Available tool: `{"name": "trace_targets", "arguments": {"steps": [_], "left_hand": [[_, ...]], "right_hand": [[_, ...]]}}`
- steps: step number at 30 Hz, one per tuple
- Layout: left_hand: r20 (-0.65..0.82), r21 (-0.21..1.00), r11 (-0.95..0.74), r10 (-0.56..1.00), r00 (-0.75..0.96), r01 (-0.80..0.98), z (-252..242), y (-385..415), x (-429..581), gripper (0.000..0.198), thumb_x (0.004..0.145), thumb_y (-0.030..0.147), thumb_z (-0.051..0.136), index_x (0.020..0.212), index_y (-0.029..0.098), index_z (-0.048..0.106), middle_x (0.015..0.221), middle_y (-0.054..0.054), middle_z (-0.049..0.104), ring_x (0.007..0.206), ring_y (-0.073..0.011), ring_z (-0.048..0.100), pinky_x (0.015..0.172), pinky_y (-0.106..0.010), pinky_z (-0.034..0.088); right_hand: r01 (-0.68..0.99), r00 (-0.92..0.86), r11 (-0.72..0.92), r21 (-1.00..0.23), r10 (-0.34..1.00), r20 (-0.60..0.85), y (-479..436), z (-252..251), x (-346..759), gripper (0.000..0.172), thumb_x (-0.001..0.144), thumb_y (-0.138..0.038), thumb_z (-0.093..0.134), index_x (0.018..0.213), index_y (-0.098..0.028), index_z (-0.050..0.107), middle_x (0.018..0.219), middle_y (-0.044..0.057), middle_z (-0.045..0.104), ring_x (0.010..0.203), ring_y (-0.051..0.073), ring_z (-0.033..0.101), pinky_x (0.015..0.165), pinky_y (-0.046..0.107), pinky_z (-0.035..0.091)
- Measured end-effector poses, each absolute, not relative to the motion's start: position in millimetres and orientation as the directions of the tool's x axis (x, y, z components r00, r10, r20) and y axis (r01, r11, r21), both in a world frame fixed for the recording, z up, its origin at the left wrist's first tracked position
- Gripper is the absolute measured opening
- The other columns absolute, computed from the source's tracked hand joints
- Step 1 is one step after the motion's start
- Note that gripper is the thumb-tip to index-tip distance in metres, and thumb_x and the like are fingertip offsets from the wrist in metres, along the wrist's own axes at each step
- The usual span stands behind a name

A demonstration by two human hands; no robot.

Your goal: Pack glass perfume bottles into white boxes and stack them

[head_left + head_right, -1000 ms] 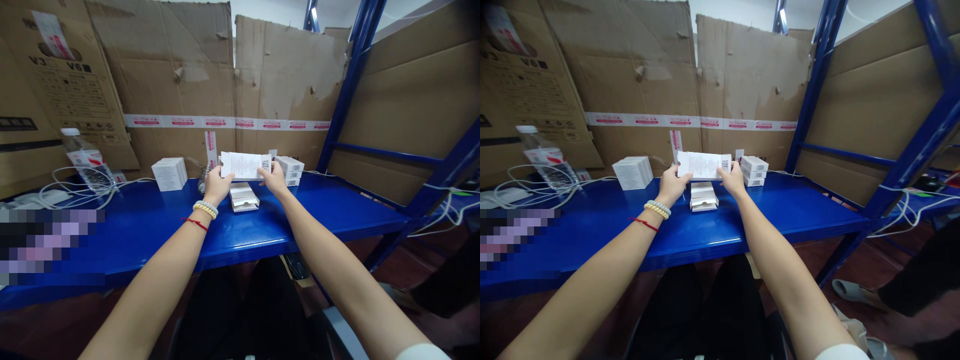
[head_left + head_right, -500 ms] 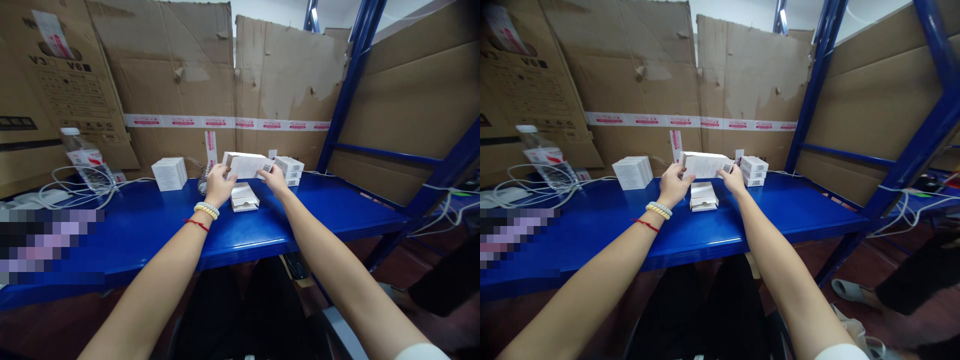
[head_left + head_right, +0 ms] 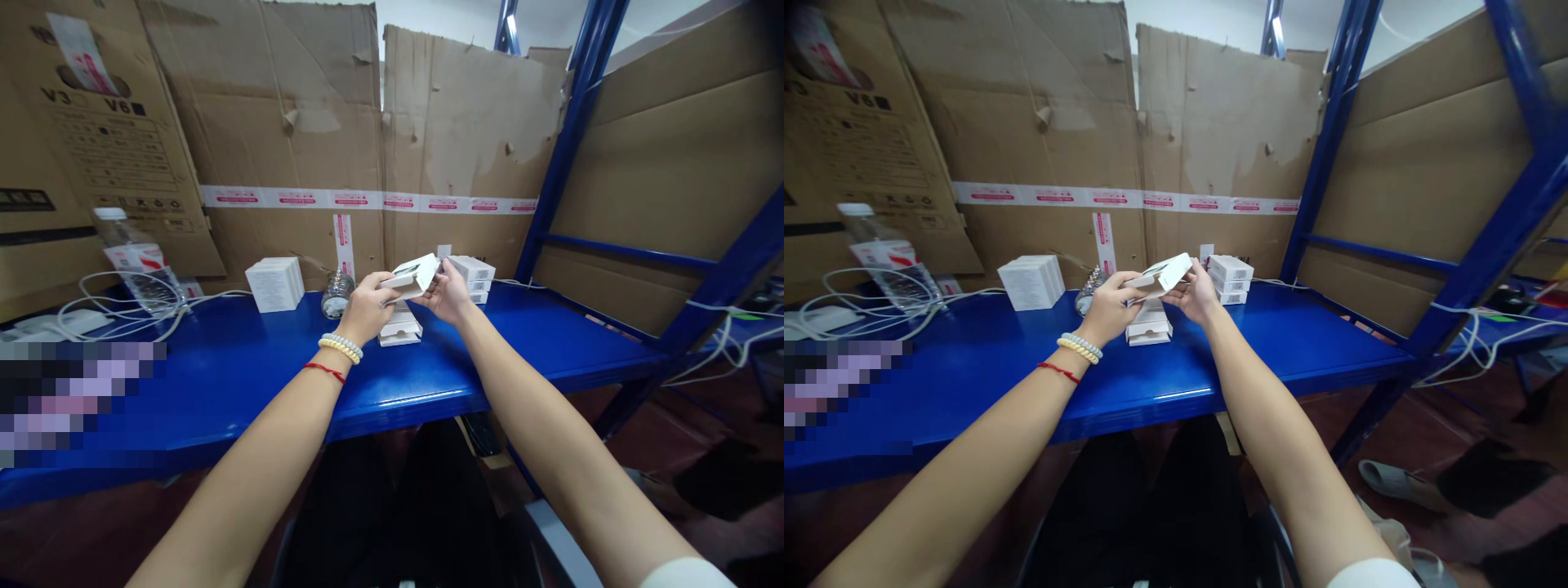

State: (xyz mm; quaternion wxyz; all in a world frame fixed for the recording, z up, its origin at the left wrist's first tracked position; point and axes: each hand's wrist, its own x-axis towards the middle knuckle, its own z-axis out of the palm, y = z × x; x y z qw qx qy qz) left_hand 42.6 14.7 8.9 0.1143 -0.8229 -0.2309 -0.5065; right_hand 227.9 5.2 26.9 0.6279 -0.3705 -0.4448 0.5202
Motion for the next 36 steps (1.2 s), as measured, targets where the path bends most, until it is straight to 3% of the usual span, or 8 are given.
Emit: {"name": "trace_targets", "arguments": {"steps": [3,7,10,24,27,29,33,36], "left_hand": [[0.831,-0.069,-0.854,0.237,0.503,0.515,8,13,43,0.016,0.077,0.009,0.059,0.079,0.018,0.073,0.115,-0.010,0.065,0.109,-0.0221,0.060,0.094,-0.039,0.051],[0.775,-0.219,-0.805,0.200,0.600,0.551,11,8,46,0.021,0.074,0.005,0.059,0.083,0.017,0.073,0.120,-0.013,0.063,0.114,-0.0271,0.058,0.095,-0.044,0.049],[0.744,-0.280,-0.776,0.196,0.639,0.565,11,6,47,0.020,0.072,0.005,0.059,0.082,0.014,0.074,0.125,-0.015,0.061,0.117,-0.0297,0.056,0.095,-0.046,0.048],[0.832,-0.196,-0.793,0.177,0.526,0.577,18,2,45,0.021,0.078,0.011,0.051,0.085,0.016,0.070,0.123,-0.014,0.061,0.120,-0.0283,0.053,0.101,-0.048,0.044],[0.877,-0.108,-0.830,0.180,0.446,0.547,17,2,47,0.021,0.081,0.013,0.050,0.086,0.017,0.069,0.118,-0.013,0.062,0.116,-0.0255,0.055,0.101,-0.045,0.045],[0.927,0.010,-0.837,0.213,0.308,0.548,18,1,48,0.017,0.084,0.018,0.052,0.087,0.018,0.068,0.114,-0.011,0.062,0.111,-0.0230,0.057,0.099,-0.041,0.047],[0.927,0.358,-0.787,0.362,-0.095,0.503,25,2,44,0.013,0.083,0.028,0.059,0.087,0.017,0.066,0.105,-0.010,0.063,0.104,-0.0211,0.059,0.095,-0.035,0.049],[0.797,0.602,-0.747,0.537,-0.278,0.283,30,10,37,0.023,0.078,0.036,0.064,0.087,0.015,0.065,0.096,-0.009,0.066,0.094,-0.0213,0.063,0.087,-0.035,0.052]], "right_hand": [[-0.250,0.021,0.231,-0.940,0.972,0.234,2,27,228,0.052,0.082,-0.063,0.044,0.097,-0.017,0.059,0.078,0.011,0.069,0.079,0.028,0.068,0.072,0.046,0.058],[-0.279,0.001,0.223,-0.934,0.973,0.232,-3,27,225,0.035,0.076,-0.037,0.052,0.101,-0.014,0.062,0.081,0.011,0.072,0.085,0.030,0.069,0.077,0.046,0.058],[-0.304,0.032,0.243,-0.921,0.969,0.245,-6,29,223,0.041,0.070,-0.027,0.050,0.107,-0.014,0.061,0.085,0.010,0.073,0.089,0.029,0.069,0.080,0.047,0.057],[-0.292,-0.035,0.290,-0.911,0.949,0.313,-8,31,224,0.035,0.075,-0.032,0.050,0.103,-0.013,0.060,0.088,0.011,0.073,0.094,0.029,0.069,0.078,0.045,0.059],[-0.256,-0.037,0.299,-0.919,0.947,0.319,-4,31,224,0.046,0.082,-0.049,0.048,0.109,-0.013,0.057,0.096,0.014,0.071,0.099,0.029,0.068,0.079,0.044,0.059],[-0.199,0.076,0.358,-0.912,0.934,0.350,1,27,225,0.060,0.079,-0.059,0.052,0.120,-0.015,0.051,0.112,0.016,0.067,0.107,0.029,0.065,0.081,0.045,0.059],[0.134,0.332,0.551,-0.823,0.758,0.562,8,16,225,0.101,0.059,-0.058,0.076,0.140,-0.022,0.030,0.143,0.017,0.044,0.133,0.029,0.044,0.096,0.044,0.051],[0.255,0.259,0.626,-0.737,0.690,0.676,6,14,222,0.100,0.056,-0.057,0.078,0.139,-0.023,0.033,0.144,0.016,0.043,0.135,0.028,0.041,0.101,0.043,0.047]]}}
